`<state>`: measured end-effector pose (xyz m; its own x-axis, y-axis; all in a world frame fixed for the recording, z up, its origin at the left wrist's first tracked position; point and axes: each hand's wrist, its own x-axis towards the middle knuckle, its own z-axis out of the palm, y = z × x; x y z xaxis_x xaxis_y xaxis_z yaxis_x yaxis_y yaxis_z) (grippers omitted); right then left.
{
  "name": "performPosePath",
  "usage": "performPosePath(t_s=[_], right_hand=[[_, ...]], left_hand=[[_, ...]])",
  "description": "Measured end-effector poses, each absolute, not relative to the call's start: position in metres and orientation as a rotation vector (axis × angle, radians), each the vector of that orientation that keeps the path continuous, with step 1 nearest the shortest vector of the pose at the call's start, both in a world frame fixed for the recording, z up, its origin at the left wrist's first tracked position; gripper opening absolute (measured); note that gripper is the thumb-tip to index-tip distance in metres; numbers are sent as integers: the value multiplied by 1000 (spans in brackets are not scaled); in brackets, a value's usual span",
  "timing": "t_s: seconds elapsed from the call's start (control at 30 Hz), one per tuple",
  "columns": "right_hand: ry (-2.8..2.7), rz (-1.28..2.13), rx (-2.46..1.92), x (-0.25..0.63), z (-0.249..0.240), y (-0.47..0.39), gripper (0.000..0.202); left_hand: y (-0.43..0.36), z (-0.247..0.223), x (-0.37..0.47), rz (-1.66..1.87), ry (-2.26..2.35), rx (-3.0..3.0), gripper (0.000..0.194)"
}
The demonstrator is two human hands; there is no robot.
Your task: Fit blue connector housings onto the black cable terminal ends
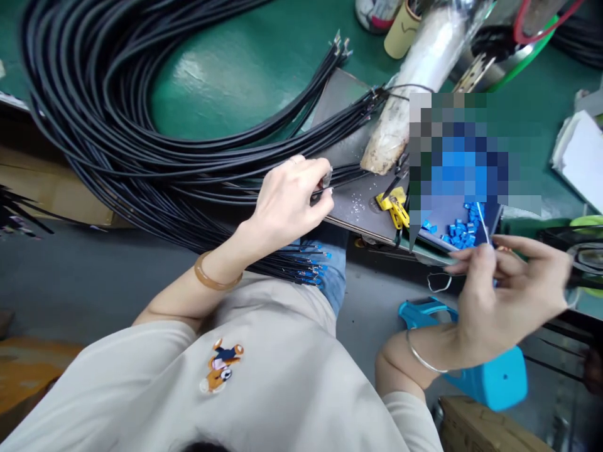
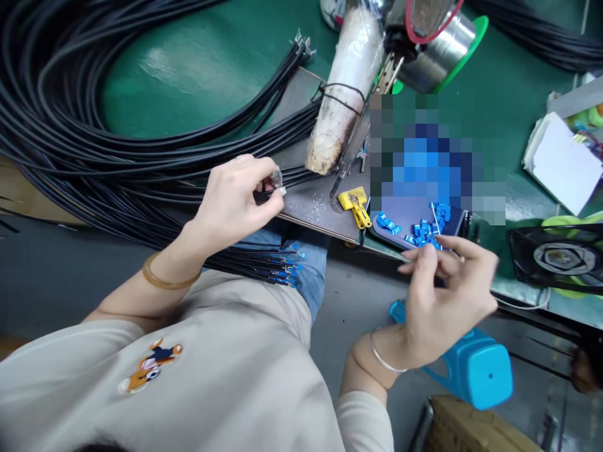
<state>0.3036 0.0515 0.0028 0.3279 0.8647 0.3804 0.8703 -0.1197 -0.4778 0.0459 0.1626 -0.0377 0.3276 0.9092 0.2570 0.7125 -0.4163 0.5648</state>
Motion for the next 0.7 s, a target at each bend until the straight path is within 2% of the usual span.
performPosePath(t_s=[0.23,0.33,0.47,0.57,0.7], right_hand=[[-1492,-107,-2127,360,-8,87,14],[-1539,-120,-2119,364,-8,92,7],[-1510,-186,-2074,353,-4,93,12],[-1513,-309,-2094,350,-2,93,13],[-1644,-297,-2327,360,-4,98,12]], left_hand=[[151,-30,35,871,1365,2216,15],[152,-29,34,911,1378,2214,10],[150,-30,36,919,1324,2188,6],[144,-26,35,819,1194,2162,6],[126,-18,40,457,768,2223,12]])
